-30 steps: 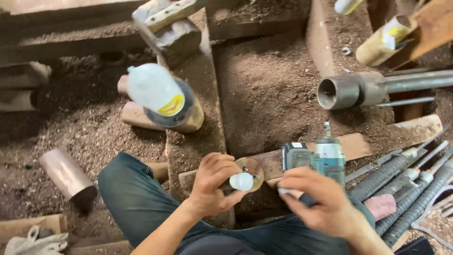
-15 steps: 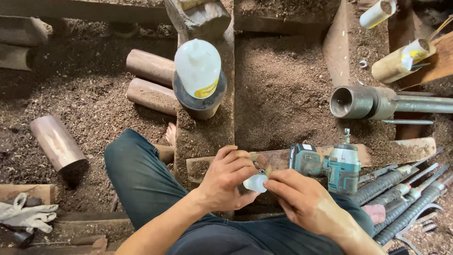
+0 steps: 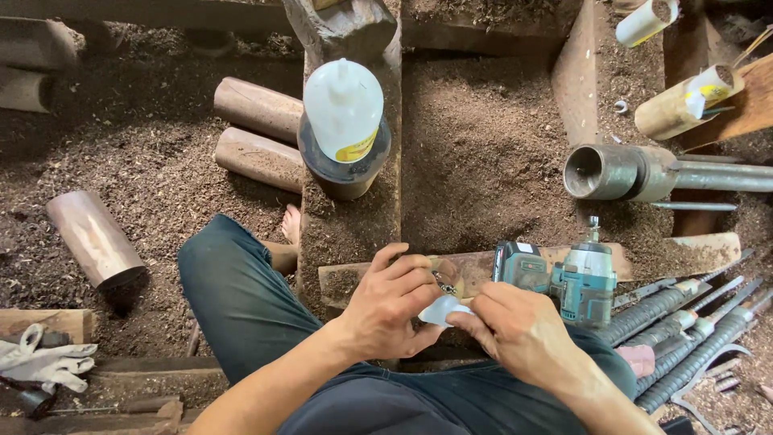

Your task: The person walks through a cluttered woodturning workshop, picks up a plastic bag, then sits on the floor and handles a pair of scissors. They repeatedly pour liquid from a white plastic bottle into a small bottle and set the filled bottle on a wooden block.

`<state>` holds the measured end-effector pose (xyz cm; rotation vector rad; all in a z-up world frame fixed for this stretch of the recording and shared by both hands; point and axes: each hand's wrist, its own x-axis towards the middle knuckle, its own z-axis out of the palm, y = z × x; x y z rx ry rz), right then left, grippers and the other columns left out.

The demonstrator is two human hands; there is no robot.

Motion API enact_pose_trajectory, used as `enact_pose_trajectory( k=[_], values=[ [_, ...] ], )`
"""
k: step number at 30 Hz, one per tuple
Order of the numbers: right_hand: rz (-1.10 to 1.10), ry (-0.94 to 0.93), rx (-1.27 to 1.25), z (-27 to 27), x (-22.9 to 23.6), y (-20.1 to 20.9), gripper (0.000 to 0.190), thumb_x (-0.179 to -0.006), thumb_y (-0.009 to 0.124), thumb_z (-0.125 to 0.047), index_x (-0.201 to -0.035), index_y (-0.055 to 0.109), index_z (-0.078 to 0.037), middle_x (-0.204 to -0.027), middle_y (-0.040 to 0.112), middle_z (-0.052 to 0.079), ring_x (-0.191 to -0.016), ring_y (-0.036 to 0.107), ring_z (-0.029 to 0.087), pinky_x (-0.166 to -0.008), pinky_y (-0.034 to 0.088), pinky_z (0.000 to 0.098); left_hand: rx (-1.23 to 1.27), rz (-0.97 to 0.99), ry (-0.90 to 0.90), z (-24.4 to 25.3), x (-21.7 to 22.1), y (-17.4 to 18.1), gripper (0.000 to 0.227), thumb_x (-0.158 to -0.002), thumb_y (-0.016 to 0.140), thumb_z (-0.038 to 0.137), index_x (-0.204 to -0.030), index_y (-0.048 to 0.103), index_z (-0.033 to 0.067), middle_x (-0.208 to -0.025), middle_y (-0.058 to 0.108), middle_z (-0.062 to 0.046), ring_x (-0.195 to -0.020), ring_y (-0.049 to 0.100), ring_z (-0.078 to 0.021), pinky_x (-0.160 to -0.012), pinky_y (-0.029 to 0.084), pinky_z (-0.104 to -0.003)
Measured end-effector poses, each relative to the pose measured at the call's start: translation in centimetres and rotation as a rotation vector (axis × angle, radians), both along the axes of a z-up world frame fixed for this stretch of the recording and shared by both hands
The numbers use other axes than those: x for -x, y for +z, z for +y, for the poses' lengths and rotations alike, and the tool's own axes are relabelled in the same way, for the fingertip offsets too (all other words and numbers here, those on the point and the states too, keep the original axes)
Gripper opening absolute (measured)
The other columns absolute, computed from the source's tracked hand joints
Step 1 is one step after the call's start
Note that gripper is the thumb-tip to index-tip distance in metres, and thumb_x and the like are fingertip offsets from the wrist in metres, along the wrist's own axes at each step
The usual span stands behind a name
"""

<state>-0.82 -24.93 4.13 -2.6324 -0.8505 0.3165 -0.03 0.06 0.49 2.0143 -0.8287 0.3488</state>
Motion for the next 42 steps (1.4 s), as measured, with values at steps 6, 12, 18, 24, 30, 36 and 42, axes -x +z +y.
enact_pose_trajectory(
  k=[6, 12, 18, 24, 30, 36, 42],
  values=[
    [0.050, -0.146, -0.142, 1.5, -1.1, 4.6, 0.035, -0.079, 0.084, -0.030, -0.103, 0.071, -0.007, -0.083, 0.067, 0.009, -0.077, 0.070, 0.032, -0.063, 0.054, 0.0416, 0.004, -0.003, 0.018, -0.2, -0.4, 0.5, 0.039, -0.073, 0.082, 0.023, -0.106, 0.069, 0.0063, -0.109, 0.069, -0.008, -0.117, 0.064, -0.0277, -0.114, 0.039, -0.052],
    [0.093, 0.029, -0.306, 0.3, -0.8, 3.8, 0.037, -0.081, 0.074, -0.004, -0.117, 0.066, -0.006, -0.105, 0.071, 0.015, -0.094, 0.072, 0.035, -0.075, 0.060, 0.0387, 0.005, 0.018, 0.012, -0.7, -0.4, 0.5, 0.039, -0.071, 0.082, 0.023, -0.106, 0.069, 0.0077, -0.108, 0.069, -0.005, -0.116, 0.064, -0.0263, -0.115, 0.038, -0.053],
    [-0.054, 0.066, -0.231, 1.2, -0.9, 4.3, 0.039, -0.080, 0.075, -0.005, -0.117, 0.063, -0.002, -0.105, 0.069, 0.015, -0.093, 0.069, 0.035, -0.073, 0.057, 0.0405, -0.036, -0.008, 0.018, -0.9, -0.4, 0.8, 0.037, -0.072, 0.080, 0.022, -0.104, 0.069, 0.0056, -0.108, 0.069, -0.006, -0.116, 0.064, -0.0264, -0.116, 0.038, -0.054],
    [-0.118, 0.137, -0.014, 2.0, -1.2, 4.5, 0.032, -0.079, 0.072, -0.016, -0.106, 0.064, -0.001, -0.089, 0.060, 0.010, -0.080, 0.059, 0.029, -0.066, 0.050, 0.0402, -0.059, -0.032, -0.003, -1.0, -0.1, 0.3, 0.039, -0.073, 0.081, 0.023, -0.104, 0.069, 0.0031, -0.109, 0.069, -0.009, -0.119, 0.063, -0.0282, -0.116, 0.038, -0.056],
    [-0.136, 0.137, -0.014, 2.2, -1.2, 3.9, 0.021, -0.085, 0.070, -0.022, -0.093, 0.063, -0.004, -0.082, 0.054, 0.009, -0.076, 0.056, 0.028, -0.062, 0.047, 0.0407, -0.067, -0.010, -0.026, -1.0, 0.0, -0.4, 0.041, -0.073, 0.081, 0.022, -0.107, 0.069, 0.0033, -0.109, 0.069, -0.010, -0.122, 0.063, -0.0284, -0.117, 0.037, -0.055],
    [-0.078, 0.120, -0.034, 1.8, -1.2, 3.3, 0.019, -0.087, 0.070, -0.024, -0.086, 0.061, -0.007, -0.078, 0.054, 0.009, -0.073, 0.056, 0.029, -0.061, 0.046, 0.0409, -0.084, -0.008, -0.041, -1.2, 0.3, -0.4, 0.042, -0.074, 0.081, 0.024, -0.108, 0.068, 0.0019, -0.112, 0.067, -0.012, -0.120, 0.061, -0.0296, -0.115, 0.038, -0.055],
    [-0.119, -0.002, -0.080, 0.3, -1.5, 2.8, 0.020, -0.088, 0.071, -0.023, -0.090, 0.061, -0.006, -0.082, 0.058, 0.011, -0.078, 0.060, 0.033, -0.065, 0.049, 0.0438, -0.089, -0.156, -0.027, -2.9, -0.5, -0.3, 0.037, -0.078, 0.079, 0.019, -0.108, 0.067, 0.0028, -0.117, 0.067, -0.009, -0.123, 0.062, -0.0280, -0.116, 0.040, -0.053]
  ],
)
